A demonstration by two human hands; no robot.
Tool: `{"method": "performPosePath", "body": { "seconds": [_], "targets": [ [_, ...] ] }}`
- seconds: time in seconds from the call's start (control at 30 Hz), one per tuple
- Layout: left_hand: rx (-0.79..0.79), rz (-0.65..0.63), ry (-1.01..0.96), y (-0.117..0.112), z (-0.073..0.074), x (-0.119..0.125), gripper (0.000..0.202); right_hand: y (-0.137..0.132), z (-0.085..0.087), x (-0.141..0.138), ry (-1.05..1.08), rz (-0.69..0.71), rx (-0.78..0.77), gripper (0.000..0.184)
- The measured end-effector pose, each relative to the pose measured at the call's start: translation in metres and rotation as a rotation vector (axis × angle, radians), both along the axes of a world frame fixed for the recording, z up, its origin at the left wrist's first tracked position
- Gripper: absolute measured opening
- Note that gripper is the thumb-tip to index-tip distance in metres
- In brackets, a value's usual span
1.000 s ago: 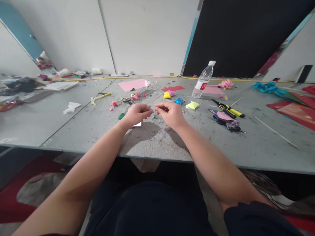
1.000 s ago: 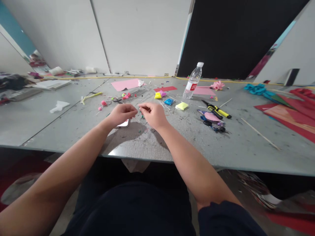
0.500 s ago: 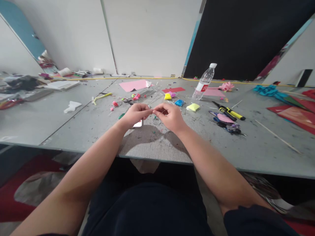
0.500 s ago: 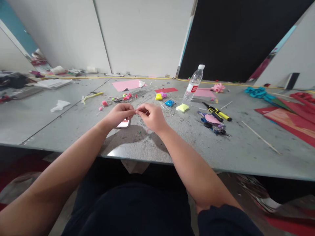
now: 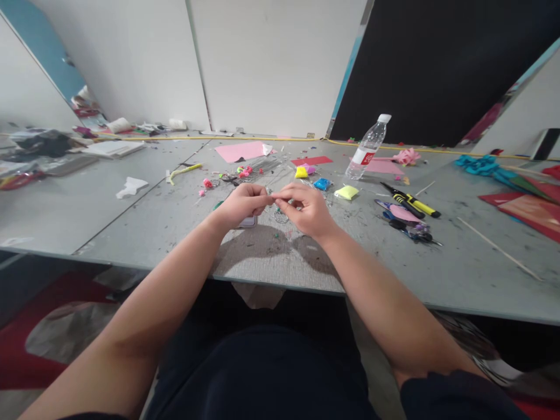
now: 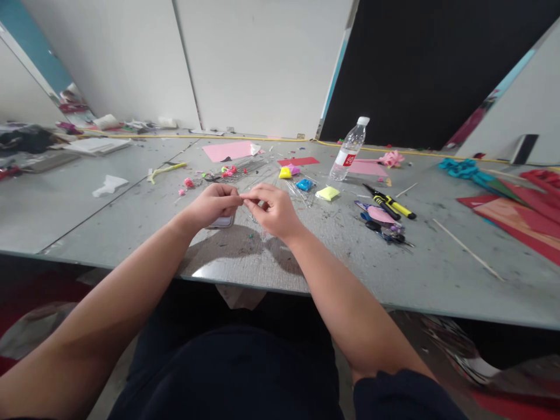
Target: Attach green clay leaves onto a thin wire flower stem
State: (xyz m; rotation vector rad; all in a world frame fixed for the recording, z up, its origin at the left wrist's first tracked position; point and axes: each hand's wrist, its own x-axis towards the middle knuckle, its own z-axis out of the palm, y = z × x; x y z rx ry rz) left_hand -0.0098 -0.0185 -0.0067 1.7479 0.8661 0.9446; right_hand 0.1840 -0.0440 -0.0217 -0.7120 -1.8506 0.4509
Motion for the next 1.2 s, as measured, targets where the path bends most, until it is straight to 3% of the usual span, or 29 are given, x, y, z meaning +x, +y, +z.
{"method": "performPosePath", "body": {
  "seconds": [0.5, 0.73, 0.93, 1.07, 1.2],
  "targets": [
    [-0.056, -0.025, 0.024, -0.001, -0.001, 0.000, 0.034, 0.001, 0.000, 0.001, 0.000, 0.037, -0.121, 0.016],
    [-0.046, -0.045, 0.050, -0.002, -0.002, -0.002, 0.035, 0.004, -0.003, 0.001, 0.083, 0.102, -0.351, 0.022],
    [-0.057, -0.052, 0.059, -0.006, 0.003, 0.000, 0.036, 0.009, -0.003, 0.002, 0.183, 0.263, -0.570, 0.033],
    [-0.059, -0.086, 0.016, -0.003, 0.003, 0.001, 0.039, 0.009, -0.002, 0.000, 0.252, 0.342, -0.635, 0.031],
    [-0.061, -0.042, 0.024, -0.003, 0.004, 0.002, 0.038, 0.011, -0.002, -0.001, 0.322, 0.339, -0.638, 0.024]
  ]
}}
